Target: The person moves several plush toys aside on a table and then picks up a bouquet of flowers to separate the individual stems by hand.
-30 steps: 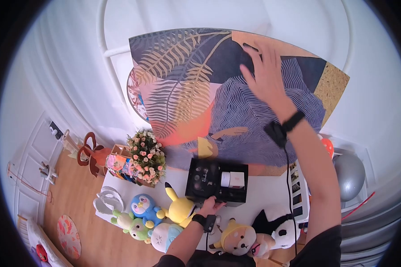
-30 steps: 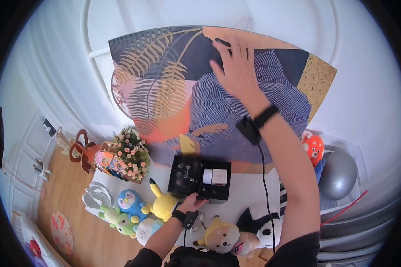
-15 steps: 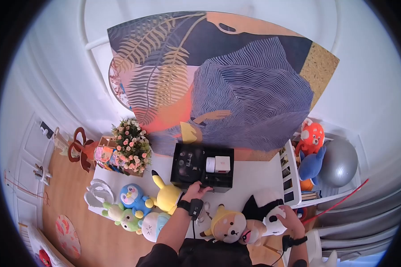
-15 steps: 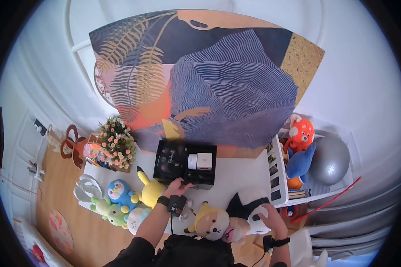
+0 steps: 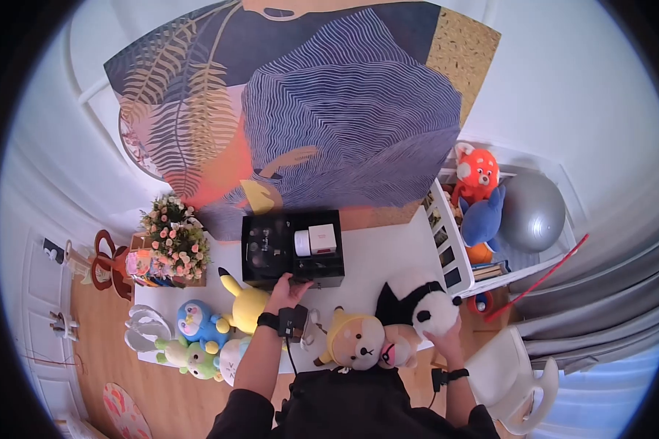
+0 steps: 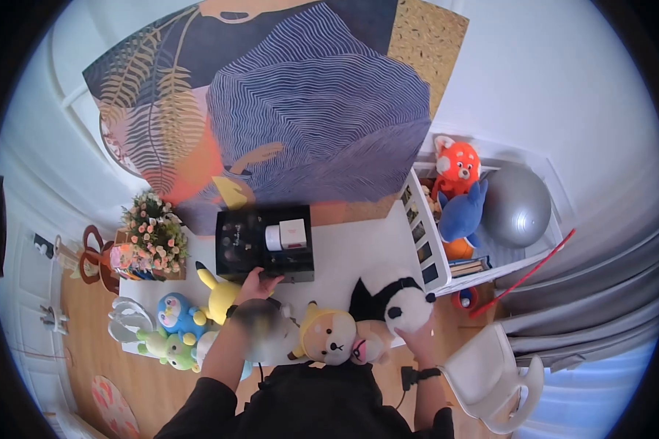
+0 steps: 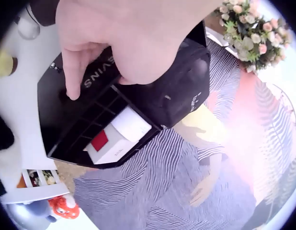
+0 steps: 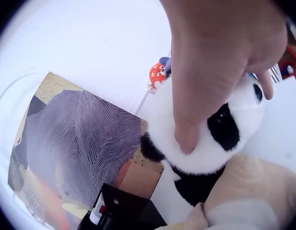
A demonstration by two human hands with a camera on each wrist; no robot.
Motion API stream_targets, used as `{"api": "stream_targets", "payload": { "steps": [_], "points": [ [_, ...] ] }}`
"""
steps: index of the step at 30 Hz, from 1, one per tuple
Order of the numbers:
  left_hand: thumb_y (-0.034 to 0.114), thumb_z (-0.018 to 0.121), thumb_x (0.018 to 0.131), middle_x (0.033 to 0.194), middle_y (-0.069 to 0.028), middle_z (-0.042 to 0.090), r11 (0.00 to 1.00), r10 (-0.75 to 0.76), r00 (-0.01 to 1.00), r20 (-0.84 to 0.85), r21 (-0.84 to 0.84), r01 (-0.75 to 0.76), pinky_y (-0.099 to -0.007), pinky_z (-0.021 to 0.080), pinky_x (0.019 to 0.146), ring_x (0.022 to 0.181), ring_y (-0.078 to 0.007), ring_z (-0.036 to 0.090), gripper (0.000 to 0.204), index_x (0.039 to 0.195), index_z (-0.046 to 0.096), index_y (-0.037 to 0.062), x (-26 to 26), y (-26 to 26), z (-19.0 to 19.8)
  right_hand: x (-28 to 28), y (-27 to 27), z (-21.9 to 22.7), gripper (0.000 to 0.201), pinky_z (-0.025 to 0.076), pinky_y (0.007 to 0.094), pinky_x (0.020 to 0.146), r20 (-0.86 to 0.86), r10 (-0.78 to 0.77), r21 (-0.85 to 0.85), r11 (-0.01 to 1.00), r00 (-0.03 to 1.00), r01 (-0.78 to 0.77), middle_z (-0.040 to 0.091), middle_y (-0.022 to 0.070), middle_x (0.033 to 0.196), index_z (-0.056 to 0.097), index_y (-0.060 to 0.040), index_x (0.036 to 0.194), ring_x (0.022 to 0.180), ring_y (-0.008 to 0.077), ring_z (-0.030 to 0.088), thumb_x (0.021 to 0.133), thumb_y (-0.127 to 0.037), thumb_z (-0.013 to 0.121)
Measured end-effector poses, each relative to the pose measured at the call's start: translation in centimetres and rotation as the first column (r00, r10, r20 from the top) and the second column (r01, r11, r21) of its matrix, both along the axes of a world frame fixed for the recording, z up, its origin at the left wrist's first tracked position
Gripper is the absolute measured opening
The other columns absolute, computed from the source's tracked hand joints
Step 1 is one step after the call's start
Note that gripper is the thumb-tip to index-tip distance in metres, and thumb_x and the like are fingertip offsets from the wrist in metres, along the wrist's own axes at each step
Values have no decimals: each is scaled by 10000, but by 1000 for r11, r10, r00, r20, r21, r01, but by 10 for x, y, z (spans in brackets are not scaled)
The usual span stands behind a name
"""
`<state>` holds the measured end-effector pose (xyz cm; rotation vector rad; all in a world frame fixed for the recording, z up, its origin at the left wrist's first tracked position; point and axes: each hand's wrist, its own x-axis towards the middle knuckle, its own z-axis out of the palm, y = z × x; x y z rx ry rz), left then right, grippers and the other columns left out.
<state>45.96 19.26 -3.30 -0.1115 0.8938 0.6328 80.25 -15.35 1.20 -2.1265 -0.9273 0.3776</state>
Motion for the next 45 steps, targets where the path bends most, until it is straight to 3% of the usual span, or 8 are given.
{"api": "stream_targets", "payload": {
  "steps": [8, 18, 21, 24, 28, 36, 41, 45],
  "points": [
    [367, 460, 953, 1311, -107, 512, 882, -397, 912, -100, 232, 409, -318, 450, 929, 1155, -241, 524, 422, 1289, 411, 116, -48, -73, 30, 22, 9, 14, 823, 371, 388, 1011, -83, -243, 44, 968, 966, 247, 474, 167, 1227, 331, -20, 1274, 1156, 297, 483, 563, -41, 744],
    [332, 518, 920, 1292, -93, 510, 889, -127, 893, -431, 350, 296, -378, 426, 935, 1155, -214, 513, 518, 1360, 389, 91, -203, -100, 44, 89, -55, 7, 740, 402, 392, 977, -183, -91, -53, 995, 979, 83, 493, 186, 1248, 346, -13, 1329, 1148, 308, 504, 661, -132, 641],
    [363, 588, 871, 1349, -153, 462, 725, -161, 450, -878, 204, 658, -471, 418, 942, 1213, -267, 477, 628, 1377, 363, 67, -230, -112, 29, 97, -78, -46, 798, 371, 387, 1010, -214, -19, -61, 998, 977, 6, 440, 169, 1305, 253, -11, 1375, 1193, 294, 455, 686, -94, 648],
    [601, 738, 637, 1475, -284, 180, 387, -177, -508, -843, -534, 752, -534, 345, 1015, 1321, -462, 272, 1157, 1454, 150, 31, -235, -158, 36, 85, -92, -64, 868, 307, 388, 1066, -219, 44, -50, 997, 975, -57, 339, 166, 1407, 126, -45, 1443, 1301, 301, 343, 779, -129, 678],
    [711, 750, 522, 1416, -355, 175, 659, -66, -17, -998, -56, 750, -513, 319, 1043, 1308, -482, 261, 1404, 1447, -14, -19, -276, -201, -87, 49, -85, -52, 774, 294, 401, 1077, -160, -92, 38, 994, 983, 100, 309, 186, 1432, 127, -30, 1453, 1306, 315, 342, 882, -245, 603],
    [720, 751, 518, 1387, -362, 211, 587, -248, -24, -968, -170, 792, -467, 301, 1063, 1311, -443, 273, 1417, 1430, -20, -44, -280, -179, -50, 16, -137, -127, 621, 239, 446, 1100, 124, -503, -206, 830, 855, 518, 256, 248, 1456, 188, -55, 1461, 1314, 389, 312, 989, -445, 291],
    [728, 741, 525, 1390, -344, 232, 604, -263, 0, -965, -164, 780, -473, 299, 1062, 1310, -458, 263, 1408, 1423, -13, -50, -280, -178, -44, -31, -180, -167, 429, 471, 383, 868, -797, -457, -593, 718, 396, -364, 581, 199, 1136, 521, -65, 1207, 941, 330, 589, 951, -392, 414],
    [728, 741, 526, 1383, -354, 224, 557, -269, -30, -963, -181, 810, -472, 296, 1064, 1306, -472, 255, 1420, 1409, -31, -71, -282, -174, -45, -84, -179, -147, 398, 509, 446, 597, -836, -10, -444, 601, 548, -665, 630, 128, 956, 520, -54, 1065, 770, 297, 630, 900, -415, 555]
  ]
}}
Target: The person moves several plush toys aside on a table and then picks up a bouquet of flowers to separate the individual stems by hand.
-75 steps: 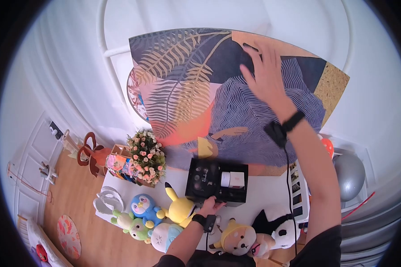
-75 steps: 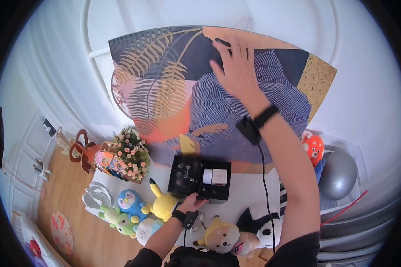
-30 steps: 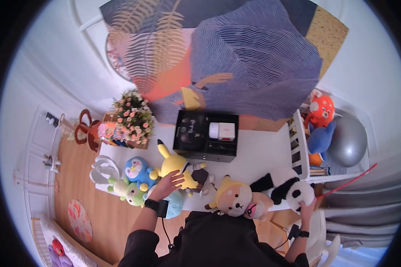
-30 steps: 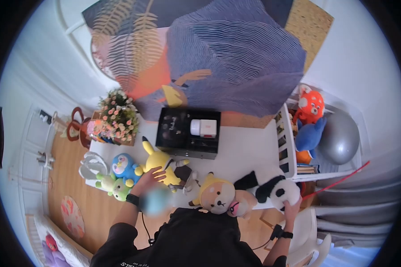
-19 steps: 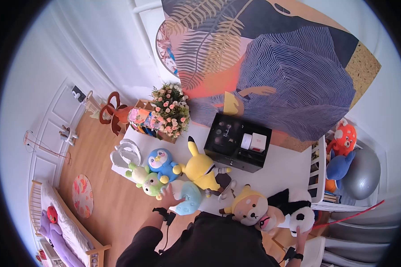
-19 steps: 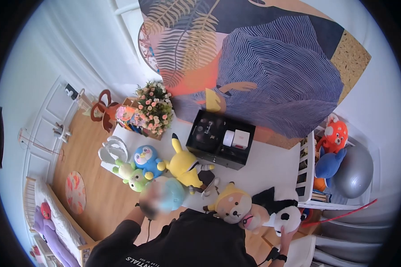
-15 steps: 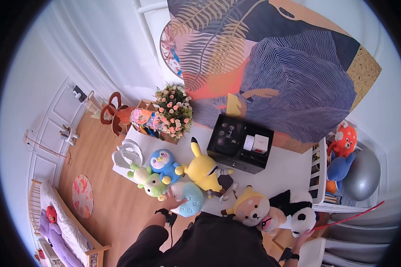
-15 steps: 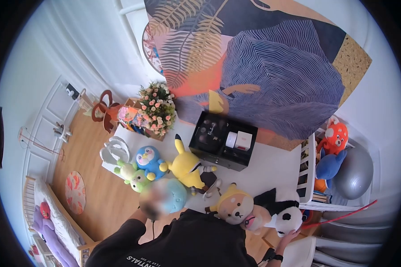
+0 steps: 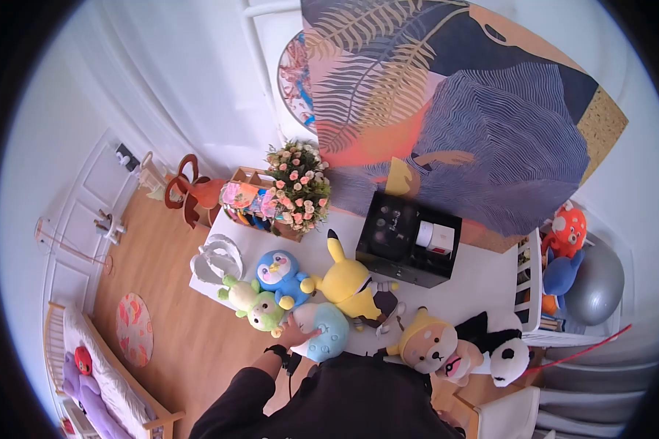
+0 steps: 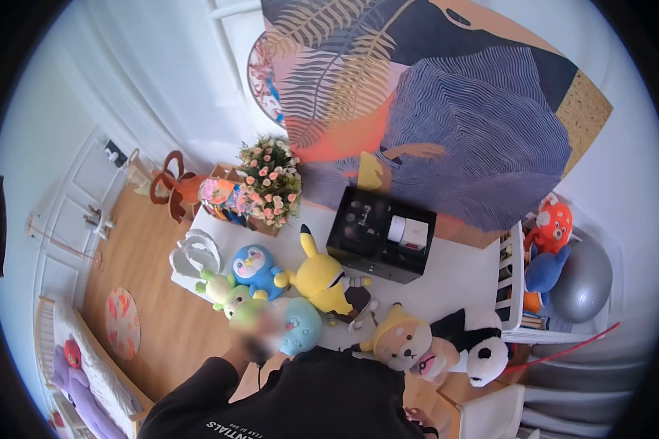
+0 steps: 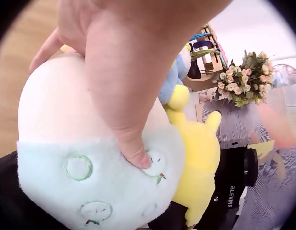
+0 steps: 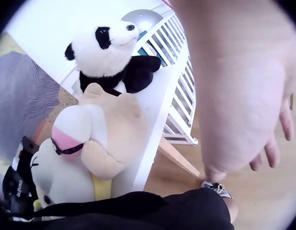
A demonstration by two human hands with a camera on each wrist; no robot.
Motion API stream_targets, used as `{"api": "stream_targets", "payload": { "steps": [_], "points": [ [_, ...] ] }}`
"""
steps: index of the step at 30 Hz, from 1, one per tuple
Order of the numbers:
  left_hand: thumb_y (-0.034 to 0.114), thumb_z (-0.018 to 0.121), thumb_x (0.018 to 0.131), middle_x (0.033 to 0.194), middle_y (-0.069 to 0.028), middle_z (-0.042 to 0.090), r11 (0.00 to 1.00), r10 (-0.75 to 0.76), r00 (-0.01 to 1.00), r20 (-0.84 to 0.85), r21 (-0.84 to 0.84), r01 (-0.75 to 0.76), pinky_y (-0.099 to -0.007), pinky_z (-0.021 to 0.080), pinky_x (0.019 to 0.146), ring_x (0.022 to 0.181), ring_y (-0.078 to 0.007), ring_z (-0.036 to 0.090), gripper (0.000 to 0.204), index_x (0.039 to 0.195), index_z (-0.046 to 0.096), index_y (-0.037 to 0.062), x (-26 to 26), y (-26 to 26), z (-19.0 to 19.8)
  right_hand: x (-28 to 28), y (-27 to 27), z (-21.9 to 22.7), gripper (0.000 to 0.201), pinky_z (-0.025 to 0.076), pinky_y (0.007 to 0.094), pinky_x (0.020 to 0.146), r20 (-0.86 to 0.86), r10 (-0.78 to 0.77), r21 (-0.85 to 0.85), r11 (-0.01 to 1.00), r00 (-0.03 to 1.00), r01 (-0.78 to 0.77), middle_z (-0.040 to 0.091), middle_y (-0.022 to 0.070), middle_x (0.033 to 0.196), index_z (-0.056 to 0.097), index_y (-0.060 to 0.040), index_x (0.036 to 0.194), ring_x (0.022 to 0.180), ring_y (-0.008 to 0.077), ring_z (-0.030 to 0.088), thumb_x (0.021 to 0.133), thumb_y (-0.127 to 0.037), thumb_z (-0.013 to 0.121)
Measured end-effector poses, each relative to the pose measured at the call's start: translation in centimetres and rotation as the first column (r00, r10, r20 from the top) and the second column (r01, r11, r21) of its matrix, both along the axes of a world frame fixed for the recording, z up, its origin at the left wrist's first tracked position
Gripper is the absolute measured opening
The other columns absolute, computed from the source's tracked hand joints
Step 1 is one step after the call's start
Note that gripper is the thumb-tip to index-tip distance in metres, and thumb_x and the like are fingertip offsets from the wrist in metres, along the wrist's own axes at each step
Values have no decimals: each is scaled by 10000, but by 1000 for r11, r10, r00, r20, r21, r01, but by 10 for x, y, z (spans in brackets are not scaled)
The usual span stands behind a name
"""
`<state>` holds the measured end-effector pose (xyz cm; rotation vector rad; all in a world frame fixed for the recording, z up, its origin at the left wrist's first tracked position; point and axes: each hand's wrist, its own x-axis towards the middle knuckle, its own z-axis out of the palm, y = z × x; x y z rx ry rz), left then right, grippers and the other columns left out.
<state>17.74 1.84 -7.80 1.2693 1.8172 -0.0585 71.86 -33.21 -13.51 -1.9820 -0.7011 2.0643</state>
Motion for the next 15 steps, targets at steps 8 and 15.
{"api": "stream_targets", "payload": {
  "steps": [8, 15],
  "points": [
    [705, 754, 534, 1365, -375, 212, 999, -20, 999, 35, -26, 21, -473, 324, 1046, 1270, -483, 311, 1421, 1397, -55, -81, -7, 4, -11, -36, 32, 28, 278, 493, 342, 521, 367, -335, 91, 941, 868, 325, 628, 61, 870, 536, -109, 1069, 649, 198, 636, 909, -335, 547],
    [698, 761, 528, 1333, -399, 234, 997, 23, 1000, 7, 77, -24, -478, 367, 1011, 1223, -494, 380, 1398, 1405, -8, -73, -1, -4, -6, -41, 12, 22, 301, 490, 321, 560, 312, -311, -55, 937, 898, 344, 622, 54, 841, 524, -77, 1082, 700, 183, 632, 912, -324, 549]
  ]
}}
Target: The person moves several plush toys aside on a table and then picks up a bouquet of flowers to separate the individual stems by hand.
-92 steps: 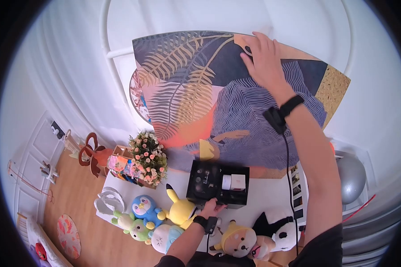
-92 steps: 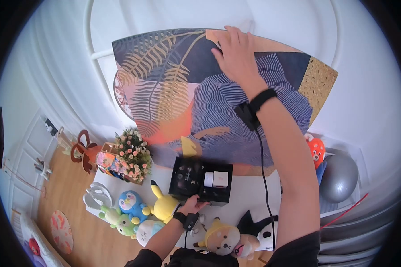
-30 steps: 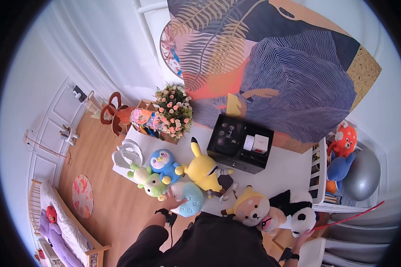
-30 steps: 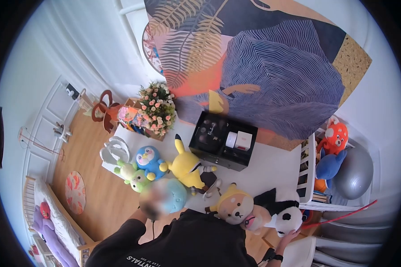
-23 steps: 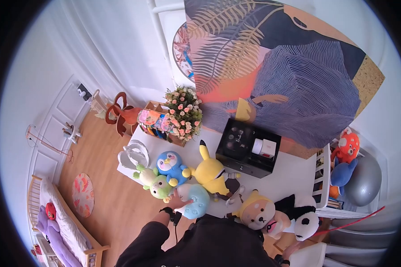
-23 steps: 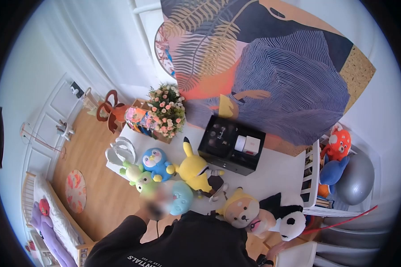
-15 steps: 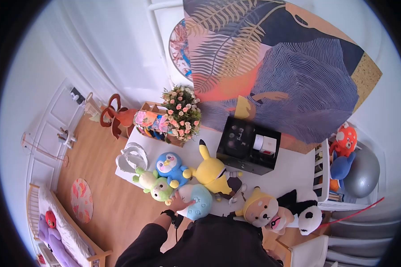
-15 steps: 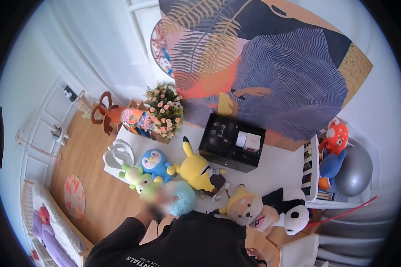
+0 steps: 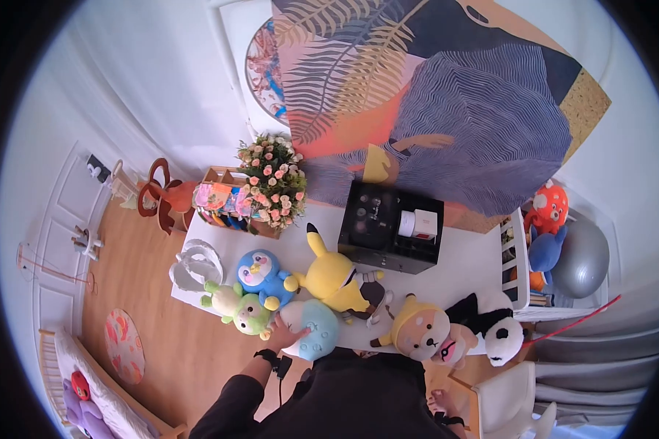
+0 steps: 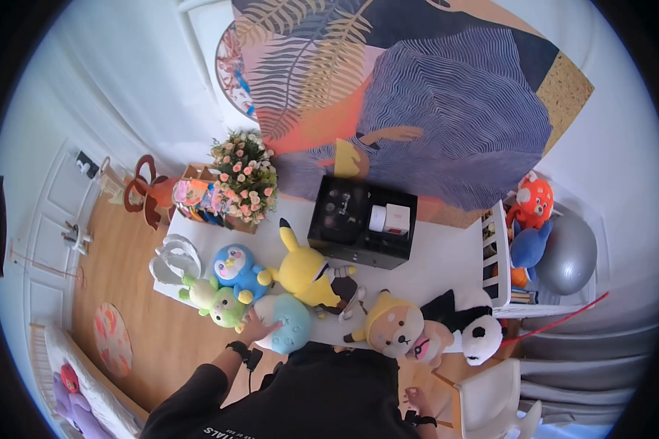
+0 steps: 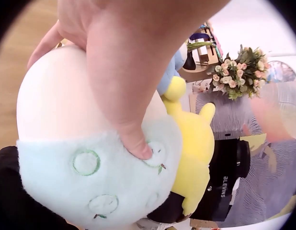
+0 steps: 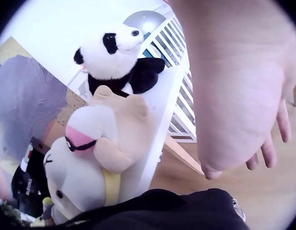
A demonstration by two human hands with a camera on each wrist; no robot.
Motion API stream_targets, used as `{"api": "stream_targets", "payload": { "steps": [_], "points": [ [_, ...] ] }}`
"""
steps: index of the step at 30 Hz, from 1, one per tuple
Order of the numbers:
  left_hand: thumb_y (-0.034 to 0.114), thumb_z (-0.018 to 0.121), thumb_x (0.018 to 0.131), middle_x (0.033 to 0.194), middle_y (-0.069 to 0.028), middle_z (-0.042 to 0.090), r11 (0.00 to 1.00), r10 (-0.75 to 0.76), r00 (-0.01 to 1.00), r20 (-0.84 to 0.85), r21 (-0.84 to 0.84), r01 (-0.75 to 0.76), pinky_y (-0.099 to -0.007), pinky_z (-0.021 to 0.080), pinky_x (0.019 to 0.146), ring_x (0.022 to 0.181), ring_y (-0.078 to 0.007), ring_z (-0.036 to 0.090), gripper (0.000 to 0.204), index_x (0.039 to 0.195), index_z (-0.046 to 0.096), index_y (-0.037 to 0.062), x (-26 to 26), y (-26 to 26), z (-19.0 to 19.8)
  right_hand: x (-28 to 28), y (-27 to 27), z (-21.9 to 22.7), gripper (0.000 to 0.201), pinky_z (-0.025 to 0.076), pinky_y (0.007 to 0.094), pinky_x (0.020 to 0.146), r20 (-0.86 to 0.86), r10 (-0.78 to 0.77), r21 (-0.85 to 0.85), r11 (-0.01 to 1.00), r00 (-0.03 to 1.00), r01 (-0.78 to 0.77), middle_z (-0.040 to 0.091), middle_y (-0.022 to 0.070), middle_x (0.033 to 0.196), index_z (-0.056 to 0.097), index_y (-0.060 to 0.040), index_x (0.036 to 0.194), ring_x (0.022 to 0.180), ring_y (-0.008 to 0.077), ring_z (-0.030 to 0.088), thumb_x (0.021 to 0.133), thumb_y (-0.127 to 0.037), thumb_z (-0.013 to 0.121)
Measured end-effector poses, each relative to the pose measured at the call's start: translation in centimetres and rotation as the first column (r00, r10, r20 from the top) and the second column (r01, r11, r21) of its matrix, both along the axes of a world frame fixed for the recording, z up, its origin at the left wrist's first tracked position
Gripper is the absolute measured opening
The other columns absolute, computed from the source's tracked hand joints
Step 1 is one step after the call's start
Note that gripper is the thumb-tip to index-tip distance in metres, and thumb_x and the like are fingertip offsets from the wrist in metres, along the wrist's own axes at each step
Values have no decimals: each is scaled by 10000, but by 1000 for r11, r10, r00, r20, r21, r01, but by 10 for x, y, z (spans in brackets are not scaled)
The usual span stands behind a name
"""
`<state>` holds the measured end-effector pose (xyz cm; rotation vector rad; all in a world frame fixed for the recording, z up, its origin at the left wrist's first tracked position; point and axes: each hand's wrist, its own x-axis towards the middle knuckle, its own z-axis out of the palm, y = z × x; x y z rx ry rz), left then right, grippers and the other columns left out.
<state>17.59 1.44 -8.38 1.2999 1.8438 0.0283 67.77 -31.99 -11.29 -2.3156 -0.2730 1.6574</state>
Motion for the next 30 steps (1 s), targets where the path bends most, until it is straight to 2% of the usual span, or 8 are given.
{"api": "stream_targets", "payload": {
  "steps": [2, 7, 14, 16, 21, 24, 27, 30],
  "points": [
    [695, 762, 529, 1326, -399, 247, 999, 19, 1000, -4, 34, -19, -482, 368, 1009, 1225, -496, 378, 1384, 1410, 9, -62, 0, 1, 1, 23, -33, -53, 332, 505, 334, 538, -123, 69, 144, 988, 990, -50, 636, 115, 858, 540, -18, 1091, 683, 216, 633, 915, -298, 570],
    [682, 765, 536, 1314, -387, 283, 990, 69, 997, -45, 123, -63, -497, 370, 1003, 1221, -490, 385, 1327, 1423, 76, -24, 6, -9, 4, 25, 1, 9, 303, 497, 340, 516, -86, 240, 13, 971, 967, -239, 633, 131, 827, 543, -10, 1119, 664, 220, 624, 908, -223, 588],
    [560, 714, 694, 1326, -311, 325, 876, 333, 942, -33, 382, -296, -500, 342, 1011, 1216, -460, 381, 1037, 1404, 205, 2, 16, -42, 10, 66, 14, -38, 228, 497, 344, 536, -49, 265, 247, 937, 963, -246, 628, 120, 866, 536, -27, 1047, 682, 219, 634, 905, -205, 546],
    [532, 700, 722, 1322, -304, 331, 805, 447, 895, 6, 434, -405, -498, 330, 1017, 1222, -456, 372, 988, 1404, 213, 8, 19, -56, 6, 76, 19, -44, 277, 506, 362, 567, -111, 181, 59, 983, 977, -175, 632, 110, 869, 541, -26, 1054, 693, 219, 639, 902, -257, 541],
    [472, 719, 715, 1333, -301, 316, 791, 502, 864, -44, 427, -438, -507, 294, 1037, 1239, -464, 333, 969, 1411, 209, 32, 42, -81, 12, 90, 26, -51, 370, 512, 379, 651, -96, 284, 72, 958, 954, -278, 643, 102, 932, 548, -31, 1099, 782, 215, 636, 896, -341, 536],
    [433, 771, 665, 1355, -301, 299, 756, 349, 918, -187, 636, -158, -514, 261, 1056, 1264, -467, 293, 1013, 1413, 210, 43, 64, -91, 28, 91, 23, -33, 258, 484, 321, 561, -3, 193, 66, 979, 981, -192, 623, 57, 815, 572, -68, 1009, 659, 181, 615, 898, -301, 559],
    [391, 808, 622, 1378, -288, 289, 824, 198, 958, -209, 565, -47, -528, 221, 1073, 1285, -458, 267, 1041, 1413, 216, 60, 88, -87, 67, 104, 10, -46, 347, 533, 377, 648, -144, 132, 103, 988, 981, -118, 627, 141, 918, 520, 1, 1086, 752, 256, 636, 905, -294, 548],
    [355, 832, 594, 1397, -269, 284, 869, -41, 933, -357, 447, 210, -533, 206, 1081, 1293, -447, 266, 1052, 1406, 226, 70, 77, -80, 22, 106, -7, -53, 371, 540, 388, 655, -130, 132, 99, 988, 983, -120, 625, 155, 933, 510, 15, 1101, 770, 263, 639, 902, -294, 555]
  ]
}}
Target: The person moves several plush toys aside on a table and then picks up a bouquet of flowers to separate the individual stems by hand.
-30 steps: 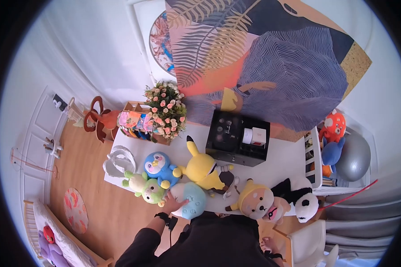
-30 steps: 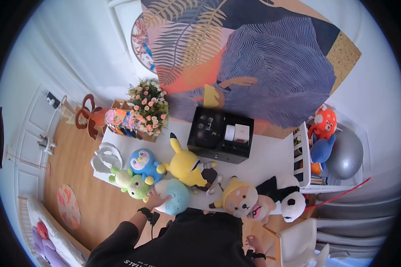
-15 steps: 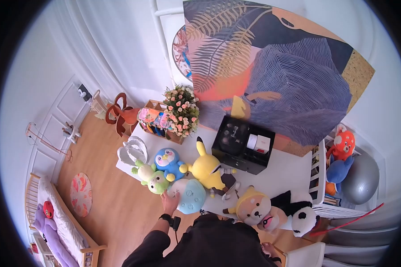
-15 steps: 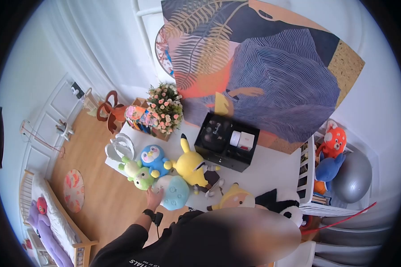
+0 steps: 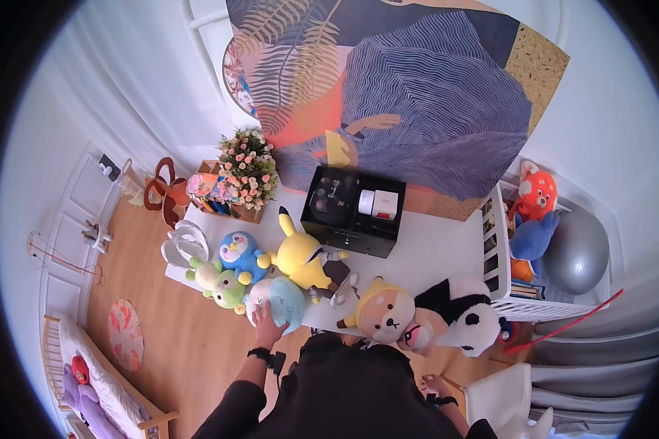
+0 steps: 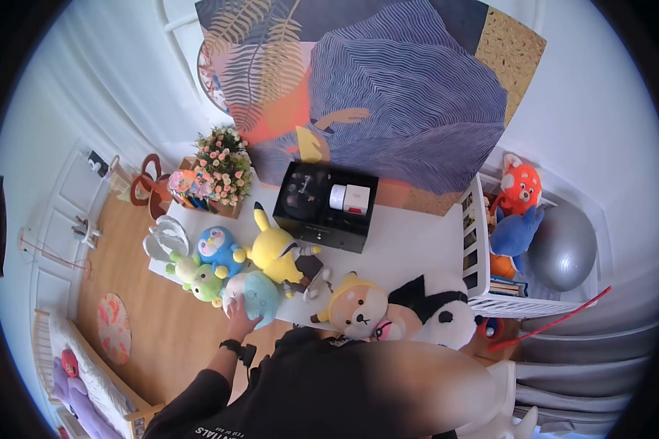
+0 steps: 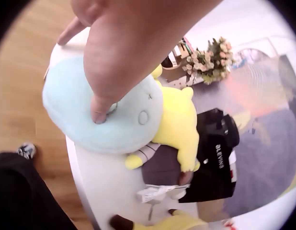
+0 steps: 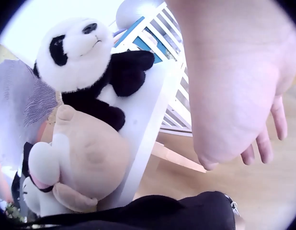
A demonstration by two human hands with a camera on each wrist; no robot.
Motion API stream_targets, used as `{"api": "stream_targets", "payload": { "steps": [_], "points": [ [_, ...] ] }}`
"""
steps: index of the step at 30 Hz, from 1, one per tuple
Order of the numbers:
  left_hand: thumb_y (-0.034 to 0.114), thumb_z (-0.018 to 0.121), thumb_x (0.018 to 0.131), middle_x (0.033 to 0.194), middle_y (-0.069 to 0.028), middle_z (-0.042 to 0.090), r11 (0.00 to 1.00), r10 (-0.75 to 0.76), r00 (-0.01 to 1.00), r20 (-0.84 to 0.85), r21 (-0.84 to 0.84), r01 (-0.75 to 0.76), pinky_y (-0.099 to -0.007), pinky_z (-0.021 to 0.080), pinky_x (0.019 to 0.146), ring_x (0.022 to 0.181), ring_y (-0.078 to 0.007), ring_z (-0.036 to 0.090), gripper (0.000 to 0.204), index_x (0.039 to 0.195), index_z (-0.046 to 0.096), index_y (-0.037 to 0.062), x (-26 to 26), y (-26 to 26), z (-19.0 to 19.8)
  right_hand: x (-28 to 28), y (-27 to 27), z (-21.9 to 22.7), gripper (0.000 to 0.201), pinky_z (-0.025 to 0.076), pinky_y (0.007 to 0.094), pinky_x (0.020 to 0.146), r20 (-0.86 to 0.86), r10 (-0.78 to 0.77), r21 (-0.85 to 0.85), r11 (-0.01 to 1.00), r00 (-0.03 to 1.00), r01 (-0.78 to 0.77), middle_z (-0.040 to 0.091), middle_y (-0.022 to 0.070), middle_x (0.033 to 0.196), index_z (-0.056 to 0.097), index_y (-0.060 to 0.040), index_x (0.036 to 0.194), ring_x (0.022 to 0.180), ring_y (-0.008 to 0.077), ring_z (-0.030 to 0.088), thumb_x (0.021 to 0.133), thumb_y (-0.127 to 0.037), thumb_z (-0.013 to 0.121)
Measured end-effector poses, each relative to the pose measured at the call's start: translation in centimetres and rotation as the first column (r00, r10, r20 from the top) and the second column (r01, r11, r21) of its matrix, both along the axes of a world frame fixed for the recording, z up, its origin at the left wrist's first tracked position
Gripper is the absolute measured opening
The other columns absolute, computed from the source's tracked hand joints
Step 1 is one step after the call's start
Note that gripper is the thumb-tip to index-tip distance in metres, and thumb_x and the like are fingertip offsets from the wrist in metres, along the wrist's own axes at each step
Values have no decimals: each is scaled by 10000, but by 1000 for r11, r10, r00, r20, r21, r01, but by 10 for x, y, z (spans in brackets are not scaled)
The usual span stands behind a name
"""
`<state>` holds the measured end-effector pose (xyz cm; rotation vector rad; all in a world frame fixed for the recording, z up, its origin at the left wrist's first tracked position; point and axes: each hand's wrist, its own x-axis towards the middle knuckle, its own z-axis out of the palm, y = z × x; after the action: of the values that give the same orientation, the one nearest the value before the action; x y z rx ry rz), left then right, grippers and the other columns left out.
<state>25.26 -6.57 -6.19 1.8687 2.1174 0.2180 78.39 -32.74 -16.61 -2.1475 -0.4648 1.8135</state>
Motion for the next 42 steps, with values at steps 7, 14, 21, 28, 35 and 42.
{"api": "stream_targets", "payload": {
  "steps": [7, 14, 21, 28, 35, 42],
  "points": [
    [349, 903, 438, 1275, -158, 375, 958, 117, 979, -169, -241, -156, -516, 454, 861, 1146, -454, 376, 1063, 1314, 328, 170, 9, 40, 17, -14, -22, 2, 240, 533, 387, 562, 38, 43, -7, 999, 998, -43, 628, 165, 796, 565, 23, 979, 630, 294, 631, 897, -201, 543],
    [439, 907, 387, 1277, -155, 387, 949, 51, 946, -319, -280, -146, -478, 466, 868, 1135, -434, 418, 1162, 1339, 308, 148, 13, 45, 13, -13, -24, -16, 193, 529, 375, 549, -246, -132, 14, 990, 960, 140, 622, 174, 761, 586, 29, 946, 642, 291, 639, 886, -142, 520],
    [421, 908, 395, 1284, -160, 371, 950, 78, 964, -253, -276, -149, -495, 456, 871, 1165, -431, 378, 1135, 1323, 316, 145, 14, 39, 19, -22, -25, -15, 239, 484, 322, 499, -76, -149, 41, 988, 986, 152, 618, 78, 702, 560, -14, 947, 580, 185, 602, 922, -251, 556],
    [562, 861, 390, 1235, -163, 401, 958, 51, 933, -357, -246, -147, -470, 404, 897, 1121, -398, 406, 1117, 1286, 355, 130, 8, 38, 13, -13, -3, -26, 273, 517, 367, 539, -123, -83, -15, 997, 989, 81, 613, 137, 756, 552, 32, 979, 614, 254, 618, 893, -227, 567],
    [450, 900, 373, 1240, -140, 371, 967, 89, 974, -209, -216, -135, -481, 486, 818, 1135, -397, 378, 1018, 1220, 403, 176, 8, 35, 21, -30, 19, 2, 266, 535, 380, 560, -22, 76, 113, 991, 997, -73, 614, 140, 775, 554, 40, 965, 640, 259, 630, 895, -216, 570],
    [455, 894, 388, 1192, -145, 404, 988, 88, 988, -127, -117, -103, -480, 498, 792, 1100, -392, 404, 983, 1193, 425, 144, 1, 27, 27, 18, 1, -97, 273, 502, 345, 538, -411, -162, -1, 984, 897, 177, 620, 93, 782, 572, -13, 967, 660, 214, 626, 908, -279, 564]
  ]
}}
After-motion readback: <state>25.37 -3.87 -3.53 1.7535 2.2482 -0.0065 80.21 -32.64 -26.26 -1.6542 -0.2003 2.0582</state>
